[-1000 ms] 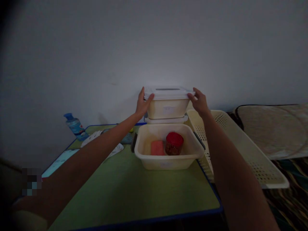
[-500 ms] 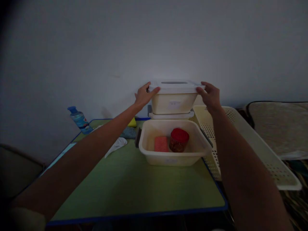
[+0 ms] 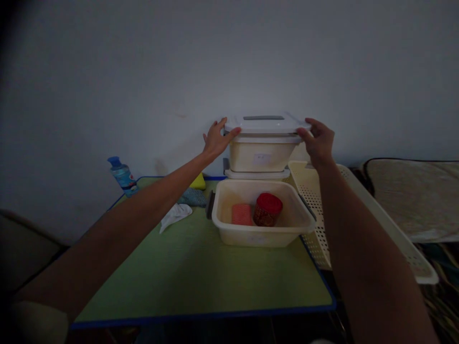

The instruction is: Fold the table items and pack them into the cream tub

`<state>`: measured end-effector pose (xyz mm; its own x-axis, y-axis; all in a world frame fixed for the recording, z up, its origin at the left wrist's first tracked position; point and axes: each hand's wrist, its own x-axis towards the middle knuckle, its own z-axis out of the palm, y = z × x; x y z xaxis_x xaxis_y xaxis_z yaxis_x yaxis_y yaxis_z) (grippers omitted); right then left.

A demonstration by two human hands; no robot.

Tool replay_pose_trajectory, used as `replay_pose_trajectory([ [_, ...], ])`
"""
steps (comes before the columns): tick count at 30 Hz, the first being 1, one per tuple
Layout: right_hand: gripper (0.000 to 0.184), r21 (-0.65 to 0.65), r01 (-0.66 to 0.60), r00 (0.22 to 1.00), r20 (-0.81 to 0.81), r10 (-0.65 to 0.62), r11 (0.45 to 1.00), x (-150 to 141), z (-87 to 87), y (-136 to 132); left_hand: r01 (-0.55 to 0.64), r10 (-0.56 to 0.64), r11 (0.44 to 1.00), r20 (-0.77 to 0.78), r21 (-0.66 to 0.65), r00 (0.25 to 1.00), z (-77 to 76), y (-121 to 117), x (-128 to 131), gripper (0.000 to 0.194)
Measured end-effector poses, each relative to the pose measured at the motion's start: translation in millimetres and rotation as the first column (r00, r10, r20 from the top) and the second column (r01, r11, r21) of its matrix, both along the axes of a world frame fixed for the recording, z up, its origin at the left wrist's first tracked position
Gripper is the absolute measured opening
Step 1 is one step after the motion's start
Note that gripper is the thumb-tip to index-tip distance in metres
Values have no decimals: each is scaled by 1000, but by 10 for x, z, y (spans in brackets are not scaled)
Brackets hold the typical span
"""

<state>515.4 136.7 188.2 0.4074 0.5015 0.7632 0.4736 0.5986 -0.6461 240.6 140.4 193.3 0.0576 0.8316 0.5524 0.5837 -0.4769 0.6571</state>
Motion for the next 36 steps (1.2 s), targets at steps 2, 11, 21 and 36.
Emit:
replay_pose_trajectory([
  [2,34,77,13,1000,-9,-12,997,-29,108,-51,20,-22,998,34,57,999,46,-9,-30,64],
  [11,40,315,-53,999,17,51,947,-267,389,-769,18,-31,931,31,364,999,114,-185,-242,68],
  [21,37,232,-12,998,-56,26,973,-524,-91,-1548,18,-28,948,27,318,999,-61,-1319,-487,69],
  [36,42,-193,-76,990,-131,51,978,-476,-1026,-1886,58,-68,992,93,114,993,-1122,-1456,-490,53],
])
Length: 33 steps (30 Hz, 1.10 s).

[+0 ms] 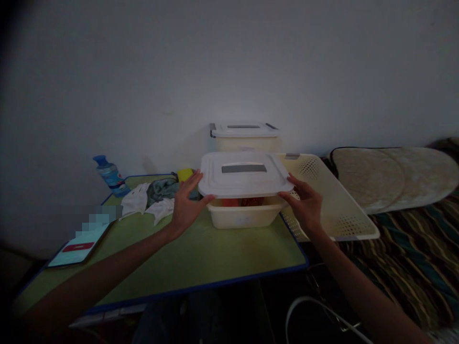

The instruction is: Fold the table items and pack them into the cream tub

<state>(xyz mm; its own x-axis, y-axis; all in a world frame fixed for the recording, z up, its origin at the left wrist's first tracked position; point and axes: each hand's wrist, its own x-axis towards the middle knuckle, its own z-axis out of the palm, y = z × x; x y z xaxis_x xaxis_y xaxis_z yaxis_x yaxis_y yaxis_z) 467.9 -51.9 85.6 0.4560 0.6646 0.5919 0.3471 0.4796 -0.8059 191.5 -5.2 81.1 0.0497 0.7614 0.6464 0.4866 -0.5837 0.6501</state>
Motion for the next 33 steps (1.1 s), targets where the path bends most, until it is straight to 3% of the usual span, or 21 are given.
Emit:
replay_pose_trajectory([
  [8,41,-111,42,999,24,-40,993,46,-221,-37,17,-17,998,10,-52,1000,-158,-39,0,53],
  [20,45,-183,78,996,51,-69,980,91,-317,-113,83,-69,992,144,-96,987,-307,-40,62,50],
  [29,46,-217,46,999,19,-42,975,67,-311,-152,72,-70,996,32,-49,997,-367,-52,31,50],
  [33,42,-234,23,1000,9,-21,972,69,-304,-183,77,-77,997,-59,-3,995,-423,-47,3,61],
])
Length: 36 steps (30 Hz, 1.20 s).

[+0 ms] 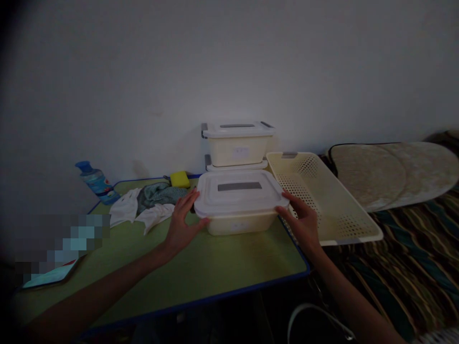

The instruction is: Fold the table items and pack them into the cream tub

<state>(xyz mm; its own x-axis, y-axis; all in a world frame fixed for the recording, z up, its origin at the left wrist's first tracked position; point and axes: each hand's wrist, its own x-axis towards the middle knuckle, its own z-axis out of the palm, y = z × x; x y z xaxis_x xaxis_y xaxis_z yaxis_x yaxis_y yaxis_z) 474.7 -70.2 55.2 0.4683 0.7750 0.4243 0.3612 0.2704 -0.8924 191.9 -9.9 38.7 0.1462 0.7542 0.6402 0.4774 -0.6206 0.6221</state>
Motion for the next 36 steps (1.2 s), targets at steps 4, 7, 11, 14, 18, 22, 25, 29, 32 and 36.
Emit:
replay_pose_trajectory([
  [4,48,-2,-17,997,74,17,1000,35,-36,-28,23,-21,999,-52,35,998,-35,11,-14,69],
  [7,54,4,-35,993,116,35,999,64,-82,-43,34,-32,998,-40,61,999,-61,25,-23,67],
  [11,56,1,-78,995,69,78,997,80,-135,-44,41,-37,996,-55,83,998,-109,46,-47,61],
  [14,55,13,-70,997,23,69,997,73,-150,-37,69,-66,996,-54,59,996,-123,58,-62,59],
  [18,55,-3,-46,999,-11,46,999,32,-119,-73,93,-90,995,-52,44,995,-119,54,-83,58],
  [22,57,-33,-36,999,-33,34,999,-36,-74,-165,88,-85,994,-54,59,995,-129,10,-135,57],
  [25,57,-47,-29,999,-32,28,998,-92,-57,-241,86,-82,994,-65,64,994,-124,-37,-188,56],
  [29,57,-79,-32,999,-17,31,996,-131,-45,-323,109,-105,993,-115,34,988,-72,-89,-259,56],
  [32,54,-102,-58,998,8,59,993,-81,-29,-342,167,-165,986,-161,-2,973,-24,-117,-331,58],
  [36,46,-130,-32,999,18,34,991,52,76,-259,243,-250,967,-87,-81,964,47,-89,-420,58],
])
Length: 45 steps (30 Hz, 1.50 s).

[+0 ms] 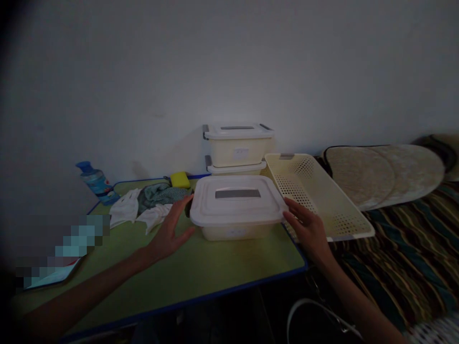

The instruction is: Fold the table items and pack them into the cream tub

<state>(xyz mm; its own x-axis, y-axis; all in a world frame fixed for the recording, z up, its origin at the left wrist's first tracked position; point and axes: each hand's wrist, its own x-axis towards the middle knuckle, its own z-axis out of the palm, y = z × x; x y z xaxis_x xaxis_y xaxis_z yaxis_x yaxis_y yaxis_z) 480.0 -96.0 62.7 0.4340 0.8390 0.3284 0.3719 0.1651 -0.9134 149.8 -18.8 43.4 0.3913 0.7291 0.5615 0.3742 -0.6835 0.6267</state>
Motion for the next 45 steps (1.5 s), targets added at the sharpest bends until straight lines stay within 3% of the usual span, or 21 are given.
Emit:
replay_pose_trajectory([
  [4,47,-122,40,993,-102,-53,992,60,221,231,-49,133,953,268,-298,954,158,178,68,59],
  [6,49,-232,-5,988,-153,-32,973,57,315,381,-57,242,860,307,-507,920,252,298,160,61],
  [8,50,-323,-39,984,-179,-21,946,45,365,520,-36,296,770,307,-637,904,318,403,250,63],
  [13,39,-418,-160,960,-275,43,894,26,348,675,93,289,639,350,-764,891,284,535,318,69],
  [16,20,-420,-294,925,-350,146,859,43,315,651,208,247,552,397,-807,884,206,558,281,55],
  [21,25,-386,-318,940,-251,233,866,100,269,636,336,179,472,462,-815,869,180,575,249,33],
  [27,27,-306,-239,970,-125,210,921,93,290,654,304,191,482,438,-822,879,280,564,279,23],
  [33,21,-346,-184,974,-192,123,920,-3,355,634,254,188,602,444,-757,876,349,540,339,24],
  [36,21,-348,-174,981,-138,133,921,-13,349,637,170,210,629,376,-759,903,391,519,390,28],
  [40,23,-330,-134,991,-15,137,934,10,334,663,84,244,655,315,-751,917,450,492,446,51],
  [43,23,-312,-83,973,179,144,947,31,349,708,48,262,665,293,-745,919,430,513,460,72],
  [44,22,-312,-56,954,264,144,948,34,360,726,27,259,684,277,-729,925,410,528,461,76],
  [45,21,-318,-27,927,347,143,948,31,373,742,6,240,741,273,-671,932,388,544,463,77],
])
